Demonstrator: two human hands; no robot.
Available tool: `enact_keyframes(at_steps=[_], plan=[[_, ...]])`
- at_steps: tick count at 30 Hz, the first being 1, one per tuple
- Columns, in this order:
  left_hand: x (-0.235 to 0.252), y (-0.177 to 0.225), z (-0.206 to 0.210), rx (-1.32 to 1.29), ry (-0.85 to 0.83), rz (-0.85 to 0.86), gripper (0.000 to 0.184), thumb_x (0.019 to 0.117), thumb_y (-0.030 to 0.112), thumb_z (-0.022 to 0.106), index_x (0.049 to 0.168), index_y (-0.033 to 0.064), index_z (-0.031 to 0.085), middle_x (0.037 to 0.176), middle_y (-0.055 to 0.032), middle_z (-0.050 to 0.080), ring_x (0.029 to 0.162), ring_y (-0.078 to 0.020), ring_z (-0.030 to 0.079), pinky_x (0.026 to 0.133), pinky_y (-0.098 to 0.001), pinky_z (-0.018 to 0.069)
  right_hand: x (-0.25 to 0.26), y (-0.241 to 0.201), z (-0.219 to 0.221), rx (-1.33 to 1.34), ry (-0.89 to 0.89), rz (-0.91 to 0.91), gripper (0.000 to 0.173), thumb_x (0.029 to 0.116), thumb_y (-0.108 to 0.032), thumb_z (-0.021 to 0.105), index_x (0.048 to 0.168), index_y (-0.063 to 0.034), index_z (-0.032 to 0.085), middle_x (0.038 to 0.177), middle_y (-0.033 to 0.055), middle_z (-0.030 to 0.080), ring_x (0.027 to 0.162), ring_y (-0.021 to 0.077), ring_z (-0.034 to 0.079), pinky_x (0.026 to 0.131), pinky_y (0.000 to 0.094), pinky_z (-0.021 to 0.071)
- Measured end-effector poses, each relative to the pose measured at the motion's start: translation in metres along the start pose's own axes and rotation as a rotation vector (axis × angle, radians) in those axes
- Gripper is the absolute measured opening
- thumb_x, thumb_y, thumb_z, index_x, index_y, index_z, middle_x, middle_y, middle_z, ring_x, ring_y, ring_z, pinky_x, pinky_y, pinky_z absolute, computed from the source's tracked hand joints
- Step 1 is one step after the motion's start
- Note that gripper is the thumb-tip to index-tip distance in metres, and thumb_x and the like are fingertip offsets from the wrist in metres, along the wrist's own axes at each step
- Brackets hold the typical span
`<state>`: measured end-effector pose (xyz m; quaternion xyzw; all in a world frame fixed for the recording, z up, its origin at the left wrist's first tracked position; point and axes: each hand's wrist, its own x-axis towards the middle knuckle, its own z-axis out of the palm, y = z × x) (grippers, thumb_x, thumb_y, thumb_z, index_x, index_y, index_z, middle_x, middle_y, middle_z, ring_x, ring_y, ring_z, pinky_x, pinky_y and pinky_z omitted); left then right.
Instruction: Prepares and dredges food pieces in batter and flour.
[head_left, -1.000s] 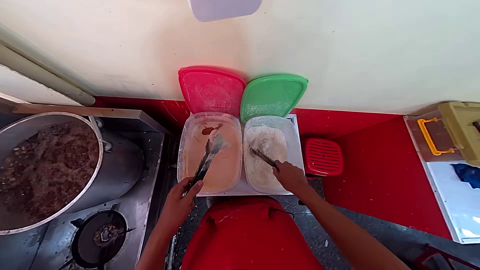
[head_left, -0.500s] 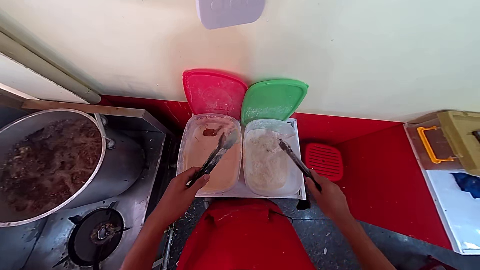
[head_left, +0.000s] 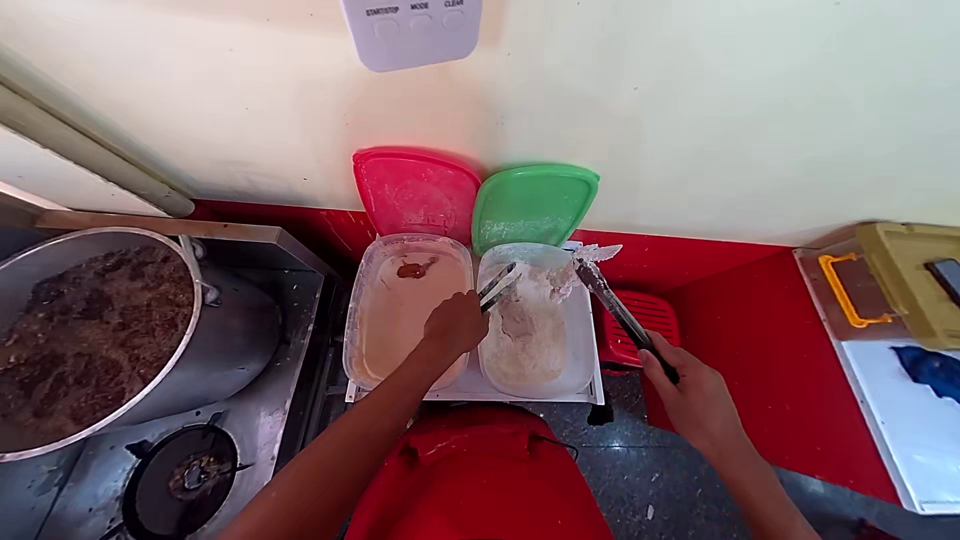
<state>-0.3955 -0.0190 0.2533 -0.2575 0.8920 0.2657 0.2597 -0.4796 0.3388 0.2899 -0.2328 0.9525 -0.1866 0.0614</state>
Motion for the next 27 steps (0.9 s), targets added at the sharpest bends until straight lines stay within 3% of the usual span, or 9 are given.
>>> enact_keyframes(at_steps=[5, 7, 10, 13, 16, 18, 19, 23, 27], plan=[[-0.057, -0.073, 0.003, -0.419, 0.188, 0.104, 0.045, 0.1008, 0.049, 0.058, 0.122, 0.0096, 0.066, 0.094, -0.0108, 0.070, 0.086, -0.0262, 0.069, 0.080, -0.0509, 0.0589, 0.019, -0.053, -0.025, -0.079, -0.048, -0.251, 0.052, 0.1053, -0.049, 0.046, 0.144, -0.0185, 0.062, 0.101, 0.0132, 0.072, 0.081, 0.0304, 0.070, 0.066, 0.0548, 0.0574], [-0.094, -0.112, 0.015, -0.559, 0.242, 0.086, 0.049, 0.1014, 0.051, 0.056, 0.126, 0.0096, 0.064, 0.098, -0.0101, 0.070, 0.088, -0.0233, 0.069, 0.083, -0.0475, 0.0584, 0.040, -0.096, -0.037, -0.055, -0.156, -0.389, 0.051, 0.1067, -0.042, 0.050, 0.145, -0.0086, 0.059, 0.108, 0.0220, 0.071, 0.092, 0.0379, 0.070, 0.076, 0.0573, 0.0567], [-0.146, -0.157, 0.042, -0.705, 0.327, 0.000, 0.051, 0.1017, 0.051, 0.056, 0.127, 0.0077, 0.063, 0.097, -0.0124, 0.070, 0.087, -0.0257, 0.070, 0.082, -0.0499, 0.0586, 0.074, -0.172, -0.038, -0.015, -0.257, -0.596, 0.051, 0.1088, -0.039, 0.047, 0.146, -0.0048, 0.056, 0.115, 0.0234, 0.069, 0.103, 0.0369, 0.069, 0.089, 0.0534, 0.0555], [-0.183, -0.191, 0.069, -0.801, 0.384, -0.096, 0.053, 0.1014, 0.052, 0.056, 0.128, 0.0060, 0.063, 0.099, -0.0152, 0.071, 0.091, -0.0291, 0.071, 0.085, -0.0531, 0.0577, 0.099, -0.262, -0.022, 0.095, -0.296, -0.822, 0.050, 0.1080, -0.036, 0.051, 0.145, -0.0026, 0.057, 0.110, 0.0232, 0.070, 0.097, 0.0353, 0.069, 0.084, 0.0518, 0.0568], [-0.212, -0.212, 0.090, -0.918, 0.487, -0.189, 0.055, 0.1011, 0.052, 0.057, 0.130, 0.0050, 0.063, 0.101, -0.0165, 0.072, 0.093, -0.0298, 0.072, 0.086, -0.0536, 0.0576, 0.108, -0.366, 0.017, 0.252, -0.330, -0.944, 0.048, 0.1073, -0.039, 0.051, 0.143, -0.0082, 0.061, 0.109, 0.0137, 0.074, 0.091, 0.0219, 0.071, 0.080, 0.0451, 0.0597], [-0.228, -0.223, 0.101, -0.991, 0.548, -0.246, 0.057, 0.1009, 0.052, 0.058, 0.132, 0.0047, 0.062, 0.101, -0.0165, 0.073, 0.093, -0.0299, 0.072, 0.087, -0.0535, 0.0578, 0.114, -0.434, 0.056, 0.269, -0.351, -0.991, 0.050, 0.1051, -0.049, 0.046, 0.136, -0.0166, 0.067, 0.093, 0.0038, 0.073, 0.076, 0.0141, 0.067, 0.068, 0.0414, 0.0578], [-0.235, -0.228, 0.105, -1.019, 0.564, -0.270, 0.058, 0.1011, 0.052, 0.057, 0.133, 0.0044, 0.062, 0.102, -0.0169, 0.073, 0.094, -0.0304, 0.072, 0.088, -0.0538, 0.0575, 0.115, -0.469, 0.073, 0.228, -0.390, -1.012, 0.049, 0.1049, -0.051, 0.046, 0.135, -0.0185, 0.068, 0.089, 0.0039, 0.072, 0.074, 0.0160, 0.066, 0.067, 0.0440, 0.0571], [-0.257, -0.250, 0.123, -1.078, 0.580, -0.353, 0.058, 0.1014, 0.054, 0.056, 0.133, 0.0049, 0.062, 0.102, -0.0174, 0.073, 0.095, -0.0314, 0.072, 0.088, -0.0551, 0.0569, 0.089, -0.591, 0.139, -0.002, -0.566, -1.054, 0.045, 0.1071, -0.045, 0.050, 0.144, -0.0208, 0.061, 0.102, 0.0138, 0.073, 0.089, 0.0321, 0.071, 0.082, 0.0608, 0.0562], [-0.272, -0.266, 0.136, -1.089, 0.609, -0.387, 0.060, 0.1003, 0.056, 0.056, 0.131, 0.0045, 0.063, 0.102, -0.0174, 0.073, 0.096, -0.0310, 0.072, 0.088, -0.0548, 0.0573, 0.062, -0.663, 0.216, -0.131, -0.619, -1.118, 0.038, 0.1077, -0.042, 0.050, 0.126, -0.0159, 0.070, 0.100, 0.0160, 0.072, 0.090, 0.0366, 0.070, 0.077, 0.0635, 0.0550]])
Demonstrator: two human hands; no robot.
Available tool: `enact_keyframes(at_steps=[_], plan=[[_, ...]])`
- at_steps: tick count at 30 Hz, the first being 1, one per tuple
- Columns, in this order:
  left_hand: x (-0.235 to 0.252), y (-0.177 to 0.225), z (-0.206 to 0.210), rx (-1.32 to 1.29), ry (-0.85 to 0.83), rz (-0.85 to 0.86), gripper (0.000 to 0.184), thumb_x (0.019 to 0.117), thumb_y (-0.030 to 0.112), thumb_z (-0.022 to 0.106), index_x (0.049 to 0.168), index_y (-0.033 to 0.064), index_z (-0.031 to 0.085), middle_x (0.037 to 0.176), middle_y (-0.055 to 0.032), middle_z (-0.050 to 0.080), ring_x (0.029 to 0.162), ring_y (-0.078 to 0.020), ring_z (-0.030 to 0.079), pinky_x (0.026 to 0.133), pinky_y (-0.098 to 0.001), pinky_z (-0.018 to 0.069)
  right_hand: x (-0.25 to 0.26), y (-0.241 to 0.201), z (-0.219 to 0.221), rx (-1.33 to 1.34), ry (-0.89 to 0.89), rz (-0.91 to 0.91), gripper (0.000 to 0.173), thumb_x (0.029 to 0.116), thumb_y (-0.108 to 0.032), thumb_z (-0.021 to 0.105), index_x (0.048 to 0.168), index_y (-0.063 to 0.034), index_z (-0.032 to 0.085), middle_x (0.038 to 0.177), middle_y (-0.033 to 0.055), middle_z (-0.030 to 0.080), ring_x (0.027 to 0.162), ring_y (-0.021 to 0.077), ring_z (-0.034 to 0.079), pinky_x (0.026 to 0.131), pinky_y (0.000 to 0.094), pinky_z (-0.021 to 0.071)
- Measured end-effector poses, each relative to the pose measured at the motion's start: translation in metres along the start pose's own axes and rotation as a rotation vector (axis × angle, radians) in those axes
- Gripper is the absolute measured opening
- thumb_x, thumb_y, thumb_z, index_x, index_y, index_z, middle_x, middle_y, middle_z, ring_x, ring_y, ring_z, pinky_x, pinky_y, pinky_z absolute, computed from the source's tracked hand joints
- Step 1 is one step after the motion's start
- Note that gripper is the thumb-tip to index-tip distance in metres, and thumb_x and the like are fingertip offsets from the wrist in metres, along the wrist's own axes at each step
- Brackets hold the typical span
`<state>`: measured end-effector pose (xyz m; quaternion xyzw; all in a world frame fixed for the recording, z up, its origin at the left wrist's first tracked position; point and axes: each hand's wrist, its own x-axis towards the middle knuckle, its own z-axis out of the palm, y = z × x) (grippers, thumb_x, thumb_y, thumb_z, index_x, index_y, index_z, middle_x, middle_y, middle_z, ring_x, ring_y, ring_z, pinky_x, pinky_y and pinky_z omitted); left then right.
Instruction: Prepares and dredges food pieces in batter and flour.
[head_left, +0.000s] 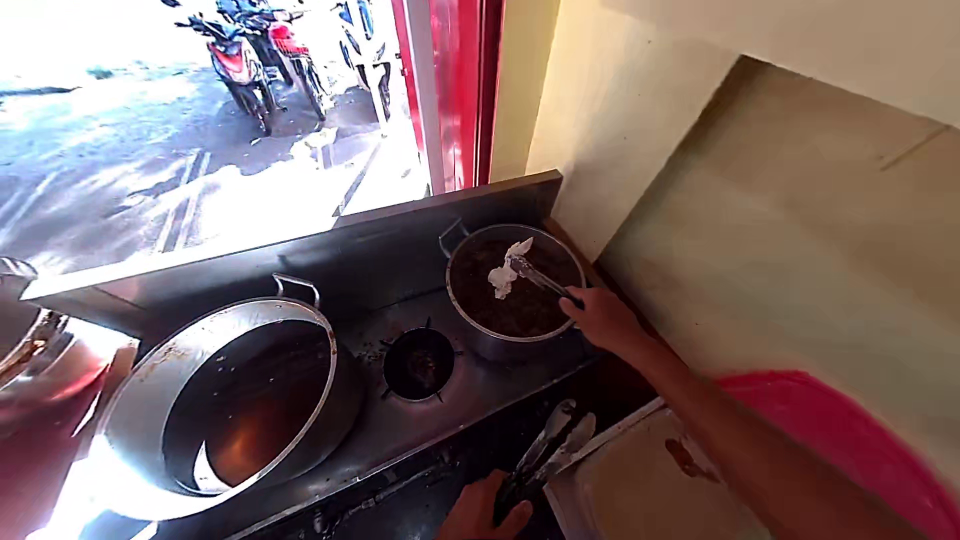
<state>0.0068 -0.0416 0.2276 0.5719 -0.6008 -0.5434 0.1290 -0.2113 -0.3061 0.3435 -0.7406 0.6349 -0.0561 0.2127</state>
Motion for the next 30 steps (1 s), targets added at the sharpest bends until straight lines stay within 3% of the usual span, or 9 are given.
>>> enact_keyframes(at_steps=[5, 8, 11, 14, 18, 21, 23, 26, 30], plan=[[0.006, -0.014, -0.011, -0.020, 0.030, -0.004, 0.057, 0.0997, 0.054, 0.058, 0.128, 0.0054, 0.064, 0.096, -0.0129, 0.073, 0.089, -0.0257, 0.072, 0.084, -0.0503, 0.0587, 0.051, -0.031, 0.048, -0.130, -0.171, 0.131, 0.043, 0.1059, -0.046, 0.047, 0.121, -0.0123, 0.070, 0.108, 0.0168, 0.073, 0.104, 0.0374, 0.070, 0.084, 0.0631, 0.0546], [0.014, -0.009, -0.013, 0.026, 0.005, 0.034, 0.057, 0.0994, 0.054, 0.059, 0.127, 0.0050, 0.065, 0.093, -0.0115, 0.073, 0.085, -0.0241, 0.072, 0.082, -0.0494, 0.0593, 0.047, -0.035, 0.050, -0.067, -0.192, 0.206, 0.050, 0.1023, -0.051, 0.053, 0.116, -0.0058, 0.070, 0.113, 0.0198, 0.071, 0.108, 0.0389, 0.068, 0.088, 0.0639, 0.0535], [0.025, 0.010, -0.014, 0.115, -0.082, 0.090, 0.055, 0.0993, 0.052, 0.061, 0.127, 0.0042, 0.066, 0.091, -0.0116, 0.073, 0.083, -0.0243, 0.072, 0.080, -0.0501, 0.0594, 0.017, -0.010, 0.034, 0.099, -0.116, 0.252, 0.050, 0.1012, -0.052, 0.054, 0.112, -0.0056, 0.070, 0.106, 0.0195, 0.071, 0.103, 0.0382, 0.069, 0.083, 0.0639, 0.0542], [0.040, 0.035, -0.005, 0.217, -0.194, 0.147, 0.058, 0.0991, 0.054, 0.060, 0.128, 0.0037, 0.065, 0.091, -0.0113, 0.073, 0.082, -0.0240, 0.071, 0.078, -0.0497, 0.0591, -0.059, 0.036, 0.015, 0.369, 0.044, 0.266, 0.051, 0.1034, -0.052, 0.053, 0.135, -0.0130, 0.065, 0.105, 0.0159, 0.072, 0.095, 0.0345, 0.071, 0.078, 0.0613, 0.0568], [0.068, 0.079, 0.034, 0.454, -0.279, 0.213, 0.063, 0.0953, 0.060, 0.060, 0.128, 0.0062, 0.065, 0.096, -0.0112, 0.072, 0.086, -0.0261, 0.071, 0.081, -0.0514, 0.0591, -0.219, 0.102, -0.002, 0.587, 0.270, 0.373, 0.043, 0.1050, -0.050, 0.053, 0.142, -0.0278, 0.061, 0.099, 0.0053, 0.071, 0.080, 0.0191, 0.067, 0.071, 0.0458, 0.0584], [0.102, 0.125, 0.081, 0.672, -0.351, 0.148, 0.074, 0.0947, 0.060, 0.060, 0.141, 0.0034, 0.055, 0.124, -0.0208, 0.066, 0.108, -0.0366, 0.068, 0.093, -0.0577, 0.0556, -0.353, 0.154, 0.013, 0.625, 0.350, 0.653, 0.049, 0.1037, -0.054, 0.052, 0.146, -0.0306, 0.059, 0.112, 0.0032, 0.072, 0.085, 0.0167, 0.068, 0.075, 0.0426, 0.0588], [0.132, 0.153, 0.117, 0.793, -0.398, 0.092, 0.078, 0.0957, 0.058, 0.060, 0.146, -0.0009, 0.047, 0.136, -0.0257, 0.058, 0.119, -0.0410, 0.064, 0.098, -0.0593, 0.0528, -0.435, 0.172, 0.040, 0.656, 0.431, 0.814, 0.054, 0.1021, -0.056, 0.052, 0.144, -0.0237, 0.062, 0.103, 0.0043, 0.071, 0.071, 0.0158, 0.063, 0.061, 0.0389, 0.0542], [0.186, 0.173, 0.174, 0.897, -0.429, 0.079, 0.068, 0.0950, 0.051, 0.065, 0.134, -0.0038, 0.055, 0.129, -0.0265, 0.061, 0.117, -0.0422, 0.063, 0.095, -0.0614, 0.0528, -0.525, 0.173, 0.089, 0.744, 0.521, 0.998, 0.057, 0.1016, -0.052, 0.053, 0.143, -0.0134, 0.062, 0.087, 0.0043, 0.067, 0.055, 0.0127, 0.053, 0.048, 0.0341, 0.0472], [0.225, 0.170, 0.230, 0.942, -0.496, 0.152, 0.042, 0.1016, 0.039, 0.056, 0.109, -0.0009, 0.068, 0.108, -0.0236, 0.069, 0.105, -0.0399, 0.068, 0.087, -0.0620, 0.0545, -0.581, 0.153, 0.136, 0.908, 0.537, 1.127, 0.050, 0.1049, -0.041, 0.054, 0.143, -0.0090, 0.060, 0.083, 0.0047, 0.066, 0.052, 0.0123, 0.050, 0.047, 0.0330, 0.0455]])
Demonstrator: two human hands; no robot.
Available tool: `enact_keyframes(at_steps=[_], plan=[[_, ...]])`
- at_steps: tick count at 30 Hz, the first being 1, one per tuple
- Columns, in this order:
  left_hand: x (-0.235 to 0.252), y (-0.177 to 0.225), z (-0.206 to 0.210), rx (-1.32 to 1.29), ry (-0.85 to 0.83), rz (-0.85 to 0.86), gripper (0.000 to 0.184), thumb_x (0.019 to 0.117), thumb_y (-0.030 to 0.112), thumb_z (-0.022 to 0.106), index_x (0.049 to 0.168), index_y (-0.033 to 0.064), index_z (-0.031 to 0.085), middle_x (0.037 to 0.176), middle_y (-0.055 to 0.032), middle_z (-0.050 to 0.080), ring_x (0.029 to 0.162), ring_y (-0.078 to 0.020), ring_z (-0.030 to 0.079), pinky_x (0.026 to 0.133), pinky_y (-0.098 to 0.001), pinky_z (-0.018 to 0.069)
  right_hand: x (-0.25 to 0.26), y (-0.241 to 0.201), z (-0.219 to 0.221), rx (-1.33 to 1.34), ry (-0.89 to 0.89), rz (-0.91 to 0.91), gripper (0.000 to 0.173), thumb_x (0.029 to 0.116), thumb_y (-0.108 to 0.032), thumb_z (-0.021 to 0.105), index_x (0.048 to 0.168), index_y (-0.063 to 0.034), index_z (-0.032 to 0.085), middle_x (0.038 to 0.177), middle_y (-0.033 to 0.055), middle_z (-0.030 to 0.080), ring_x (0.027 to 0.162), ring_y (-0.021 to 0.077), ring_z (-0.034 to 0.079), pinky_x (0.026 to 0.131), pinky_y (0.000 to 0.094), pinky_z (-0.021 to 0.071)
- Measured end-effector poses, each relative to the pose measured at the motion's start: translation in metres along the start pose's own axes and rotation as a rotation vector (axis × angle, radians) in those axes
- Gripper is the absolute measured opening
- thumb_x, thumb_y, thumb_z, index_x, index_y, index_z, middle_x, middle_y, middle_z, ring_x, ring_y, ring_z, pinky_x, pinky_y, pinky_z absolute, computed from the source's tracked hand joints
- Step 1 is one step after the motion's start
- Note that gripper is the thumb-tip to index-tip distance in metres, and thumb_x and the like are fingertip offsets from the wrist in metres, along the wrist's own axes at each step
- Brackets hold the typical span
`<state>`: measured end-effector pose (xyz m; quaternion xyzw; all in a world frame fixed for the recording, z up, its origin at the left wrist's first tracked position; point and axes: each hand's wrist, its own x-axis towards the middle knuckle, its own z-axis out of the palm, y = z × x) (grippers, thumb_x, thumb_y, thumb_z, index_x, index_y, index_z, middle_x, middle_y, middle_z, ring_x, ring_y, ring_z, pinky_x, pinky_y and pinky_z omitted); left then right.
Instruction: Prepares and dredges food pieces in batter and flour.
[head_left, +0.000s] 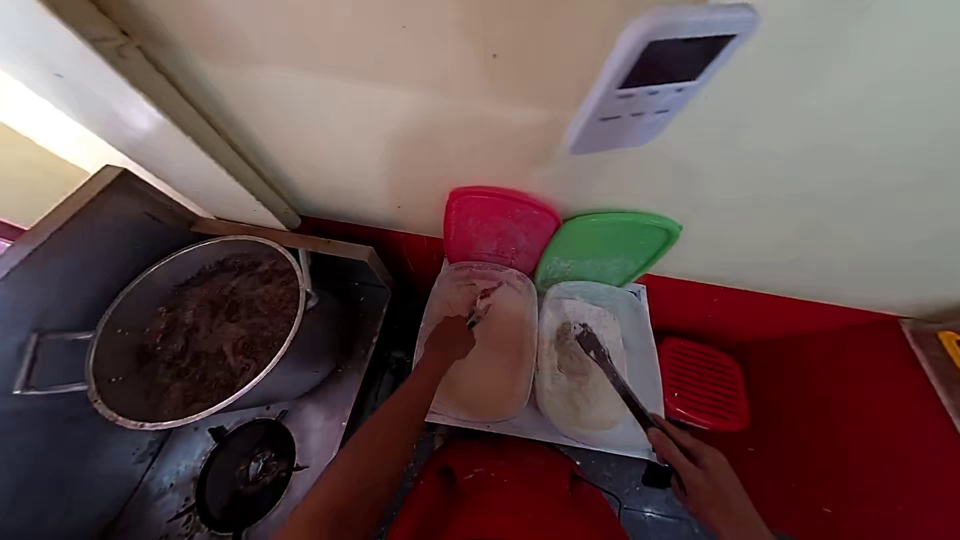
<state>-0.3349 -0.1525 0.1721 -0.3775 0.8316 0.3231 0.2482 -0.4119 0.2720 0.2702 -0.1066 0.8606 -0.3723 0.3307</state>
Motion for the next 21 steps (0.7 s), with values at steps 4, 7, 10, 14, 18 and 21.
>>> enact_keyframes(at_steps=[4, 7, 10, 14, 18, 21], plan=[[-0.017, -0.007, 0.016, -0.138, -0.032, 0.077, 0.048, 0.1051, 0.044, 0.053, 0.106, -0.0023, 0.067, 0.094, -0.0212, 0.066, 0.090, -0.0356, 0.066, 0.083, -0.0568, 0.0525, -0.018, 0.028, -0.002, 0.149, -0.030, 0.062, 0.046, 0.1055, -0.033, 0.056, 0.143, -0.0071, 0.059, 0.081, 0.0020, 0.064, 0.050, 0.0097, 0.048, 0.045, 0.0292, 0.0436], [-0.046, -0.031, 0.038, -0.304, -0.034, 0.091, 0.050, 0.1037, 0.050, 0.054, 0.110, 0.0024, 0.067, 0.087, -0.0124, 0.063, 0.071, -0.0238, 0.060, 0.068, -0.0451, 0.0527, -0.017, 0.046, -0.007, 0.160, -0.033, 0.085, 0.046, 0.1047, -0.035, 0.058, 0.141, -0.0080, 0.062, 0.082, 0.0029, 0.066, 0.051, 0.0101, 0.050, 0.046, 0.0298, 0.0444], [-0.072, -0.045, 0.048, -0.271, -0.071, 0.021, 0.053, 0.0991, 0.053, 0.060, 0.113, 0.0034, 0.069, 0.090, -0.0131, 0.067, 0.073, -0.0247, 0.063, 0.071, -0.0476, 0.0539, -0.009, 0.060, -0.016, 0.047, -0.064, 0.075, 0.049, 0.1031, -0.044, 0.057, 0.139, -0.0117, 0.064, 0.086, 0.0049, 0.067, 0.058, 0.0133, 0.054, 0.052, 0.0353, 0.0473], [-0.103, -0.049, 0.036, -0.135, -0.205, -0.154, 0.068, 0.0878, 0.070, 0.065, 0.093, 0.0030, 0.065, 0.074, -0.0082, 0.059, 0.059, -0.0194, 0.057, 0.059, -0.0420, 0.0516, 0.002, 0.072, -0.032, -0.044, -0.047, 0.031, 0.053, 0.1003, -0.052, 0.056, 0.138, -0.0154, 0.066, 0.087, 0.0046, 0.069, 0.062, 0.0142, 0.057, 0.055, 0.0383, 0.0491], [-0.120, -0.041, 0.011, -0.053, -0.172, -0.225, 0.072, 0.0864, 0.071, 0.067, 0.100, -0.0003, 0.064, 0.084, -0.0145, 0.062, 0.070, -0.0262, 0.060, 0.067, -0.0486, 0.0521, 0.008, 0.073, -0.045, -0.088, -0.045, 0.007, 0.055, 0.1007, -0.053, 0.054, 0.139, -0.0148, 0.065, 0.086, 0.0070, 0.068, 0.062, 0.0161, 0.057, 0.057, 0.0409, 0.0486], [-0.099, -0.032, 0.002, -0.081, -0.081, -0.186, 0.068, 0.0900, 0.065, 0.067, 0.102, -0.0023, 0.065, 0.087, -0.0177, 0.062, 0.074, -0.0294, 0.061, 0.071, -0.0521, 0.0519, 0.011, 0.074, -0.046, -0.102, -0.053, 0.000, 0.055, 0.0994, -0.058, 0.053, 0.135, -0.0184, 0.067, 0.085, 0.0048, 0.068, 0.063, 0.0151, 0.057, 0.057, 0.0405, 0.0488]])
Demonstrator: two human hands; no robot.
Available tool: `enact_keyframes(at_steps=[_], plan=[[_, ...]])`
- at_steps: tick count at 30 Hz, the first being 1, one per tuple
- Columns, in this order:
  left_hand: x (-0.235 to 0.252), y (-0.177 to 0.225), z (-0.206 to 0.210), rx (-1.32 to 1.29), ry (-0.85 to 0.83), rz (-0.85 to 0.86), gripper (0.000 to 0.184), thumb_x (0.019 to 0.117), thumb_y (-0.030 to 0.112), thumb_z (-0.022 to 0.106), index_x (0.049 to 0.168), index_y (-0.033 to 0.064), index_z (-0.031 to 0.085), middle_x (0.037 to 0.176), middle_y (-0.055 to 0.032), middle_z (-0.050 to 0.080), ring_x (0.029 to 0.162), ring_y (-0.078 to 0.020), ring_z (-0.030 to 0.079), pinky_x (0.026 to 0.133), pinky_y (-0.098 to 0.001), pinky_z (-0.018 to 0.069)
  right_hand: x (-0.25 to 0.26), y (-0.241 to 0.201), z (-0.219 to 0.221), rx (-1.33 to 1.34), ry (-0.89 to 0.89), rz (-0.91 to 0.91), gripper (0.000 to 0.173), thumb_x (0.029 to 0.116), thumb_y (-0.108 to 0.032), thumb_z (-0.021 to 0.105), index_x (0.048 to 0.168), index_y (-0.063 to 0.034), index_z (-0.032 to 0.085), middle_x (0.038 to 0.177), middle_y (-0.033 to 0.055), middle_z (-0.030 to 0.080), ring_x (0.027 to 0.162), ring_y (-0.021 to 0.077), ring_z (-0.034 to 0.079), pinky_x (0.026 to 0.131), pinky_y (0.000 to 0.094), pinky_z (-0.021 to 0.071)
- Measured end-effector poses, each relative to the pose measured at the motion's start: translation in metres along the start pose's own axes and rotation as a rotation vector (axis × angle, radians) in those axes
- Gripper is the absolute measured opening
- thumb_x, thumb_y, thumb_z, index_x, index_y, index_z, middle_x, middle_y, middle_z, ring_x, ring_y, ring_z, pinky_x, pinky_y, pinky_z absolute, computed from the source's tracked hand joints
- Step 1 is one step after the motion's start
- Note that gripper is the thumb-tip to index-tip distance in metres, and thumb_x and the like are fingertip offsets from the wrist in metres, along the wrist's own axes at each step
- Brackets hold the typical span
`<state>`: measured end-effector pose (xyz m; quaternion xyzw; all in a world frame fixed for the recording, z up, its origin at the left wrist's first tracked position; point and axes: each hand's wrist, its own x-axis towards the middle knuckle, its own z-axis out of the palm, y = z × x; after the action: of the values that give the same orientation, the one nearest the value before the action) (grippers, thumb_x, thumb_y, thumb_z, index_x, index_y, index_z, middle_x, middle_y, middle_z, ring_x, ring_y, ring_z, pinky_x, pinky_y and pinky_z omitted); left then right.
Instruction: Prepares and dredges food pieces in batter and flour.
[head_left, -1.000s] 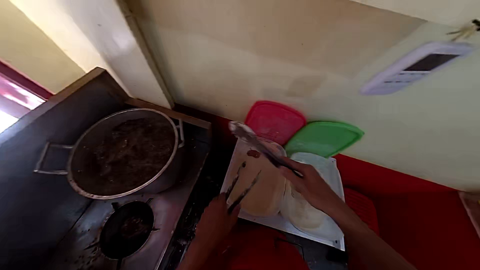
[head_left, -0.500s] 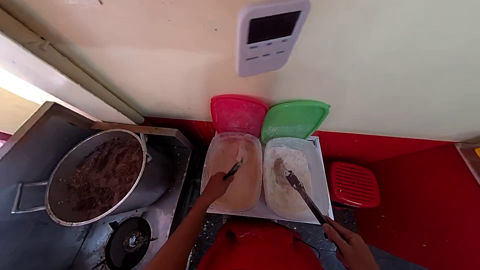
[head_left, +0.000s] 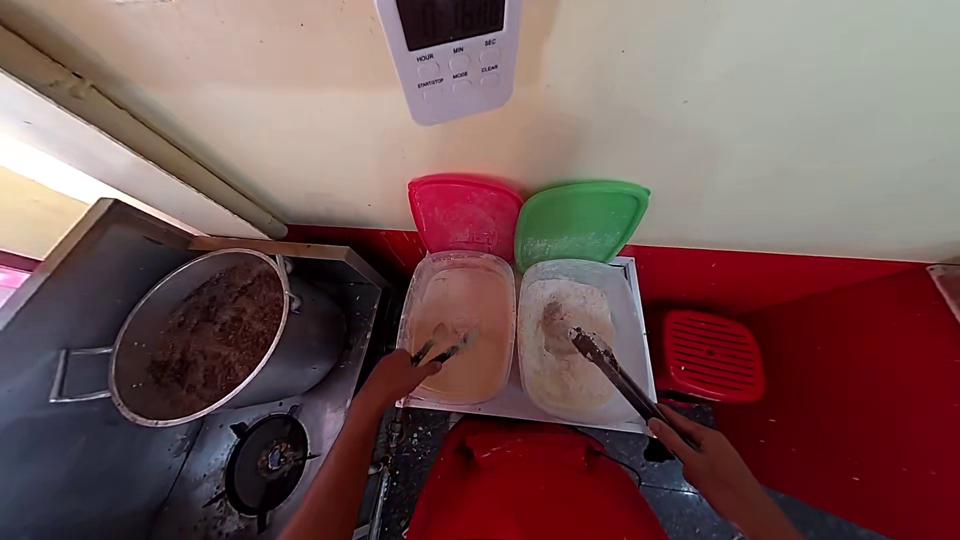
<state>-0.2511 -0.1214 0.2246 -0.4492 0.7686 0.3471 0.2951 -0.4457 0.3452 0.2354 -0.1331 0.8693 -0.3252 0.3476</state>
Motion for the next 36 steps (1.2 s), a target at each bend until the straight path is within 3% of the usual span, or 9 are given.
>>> enact_keyframes(at_steps=[2, 5, 8, 15, 19, 24, 29, 33, 36], plan=[[0.021, 0.013, -0.005, 0.002, 0.008, 0.010, 0.062, 0.0932, 0.058, 0.068, 0.101, -0.0032, 0.066, 0.086, -0.0176, 0.062, 0.073, -0.0288, 0.060, 0.071, -0.0513, 0.0518, 0.002, 0.001, 0.001, -0.003, -0.022, -0.002, 0.056, 0.0985, -0.060, 0.054, 0.135, -0.0198, 0.068, 0.087, 0.0042, 0.069, 0.065, 0.0151, 0.059, 0.058, 0.0404, 0.0495], [0.042, 0.014, -0.001, -0.090, -0.044, 0.008, 0.043, 0.0998, 0.045, 0.064, 0.095, 0.0030, 0.064, 0.069, -0.0042, 0.053, 0.050, -0.0119, 0.045, 0.050, -0.0300, 0.0432, -0.001, 0.006, -0.002, -0.028, -0.038, -0.004, 0.056, 0.0981, -0.062, 0.053, 0.134, -0.0219, 0.068, 0.086, 0.0027, 0.068, 0.066, 0.0151, 0.060, 0.060, 0.0407, 0.0507], [0.025, 0.004, -0.012, -0.232, -0.149, 0.010, 0.036, 0.1061, 0.040, 0.055, 0.097, 0.0064, 0.063, 0.068, 0.0008, 0.051, 0.044, -0.0061, 0.039, 0.042, -0.0214, 0.0371, -0.005, 0.013, -0.010, -0.022, -0.005, 0.011, 0.054, 0.0997, -0.059, 0.052, 0.136, -0.0209, 0.067, 0.084, 0.0026, 0.067, 0.064, 0.0146, 0.058, 0.058, 0.0399, 0.0493], [-0.024, -0.043, -0.010, -0.571, -0.206, 0.065, 0.031, 0.1084, 0.038, 0.051, 0.107, 0.0103, 0.065, 0.072, 0.0030, 0.054, 0.043, -0.0040, 0.039, 0.039, -0.0178, 0.0355, 0.015, 0.013, -0.019, -0.057, 0.000, 0.067, 0.052, 0.1016, -0.060, 0.050, 0.130, -0.0205, 0.069, 0.084, 0.0049, 0.065, 0.065, 0.0184, 0.058, 0.059, 0.0433, 0.0490], [-0.037, -0.059, 0.005, -0.727, -0.185, 0.110, 0.032, 0.1086, 0.038, 0.050, 0.110, 0.0100, 0.065, 0.074, 0.0020, 0.054, 0.043, -0.0048, 0.039, 0.038, -0.0185, 0.0368, 0.040, 0.007, -0.021, -0.131, -0.013, 0.085, 0.054, 0.1011, -0.064, 0.047, 0.115, -0.0175, 0.071, 0.081, 0.0059, 0.062, 0.072, 0.0222, 0.059, 0.065, 0.0486, 0.0482], [-0.045, -0.059, 0.027, -0.771, -0.051, 0.147, 0.030, 0.1081, 0.035, 0.052, 0.107, 0.0084, 0.065, 0.071, -0.0004, 0.053, 0.041, -0.0080, 0.039, 0.036, -0.0216, 0.0382, 0.075, -0.017, -0.017, -0.265, -0.055, 0.137, 0.058, 0.1014, -0.064, 0.047, 0.112, -0.0113, 0.069, 0.087, 0.0128, 0.065, 0.083, 0.0305, 0.063, 0.075, 0.0561, 0.0498], [-0.037, -0.058, 0.029, -0.462, 0.038, 0.083, 0.044, 0.1002, 0.051, 0.062, 0.112, 0.0089, 0.065, 0.073, -0.0034, 0.056, 0.047, -0.0129, 0.047, 0.043, -0.0291, 0.0443, 0.092, -0.030, -0.006, -0.317, -0.056, 0.121, 0.061, 0.0999, -0.067, 0.047, 0.112, -0.0116, 0.069, 0.091, 0.0140, 0.067, 0.090, 0.0319, 0.065, 0.080, 0.0576, 0.0505], [-0.026, -0.029, 0.017, -0.129, 0.053, 0.060, 0.062, 0.0942, 0.063, 0.063, 0.110, 0.0030, 0.067, 0.091, -0.0145, 0.063, 0.076, -0.0267, 0.062, 0.072, -0.0493, 0.0526, 0.091, -0.025, 0.000, -0.302, -0.079, 0.117, 0.061, 0.0993, -0.068, 0.049, 0.109, -0.0110, 0.069, 0.085, 0.0124, 0.064, 0.083, 0.0305, 0.063, 0.075, 0.0558, 0.0493], [-0.013, 0.023, 0.018, 0.043, 0.040, 0.033, 0.064, 0.0946, 0.061, 0.063, 0.102, -0.0026, 0.067, 0.095, -0.0206, 0.066, 0.091, -0.0355, 0.066, 0.083, -0.0573, 0.0525, 0.087, -0.020, 0.002, -0.305, -0.097, 0.122, 0.061, 0.0992, -0.068, 0.048, 0.105, -0.0108, 0.068, 0.082, 0.0113, 0.062, 0.080, 0.0291, 0.062, 0.073, 0.0547, 0.0488]])
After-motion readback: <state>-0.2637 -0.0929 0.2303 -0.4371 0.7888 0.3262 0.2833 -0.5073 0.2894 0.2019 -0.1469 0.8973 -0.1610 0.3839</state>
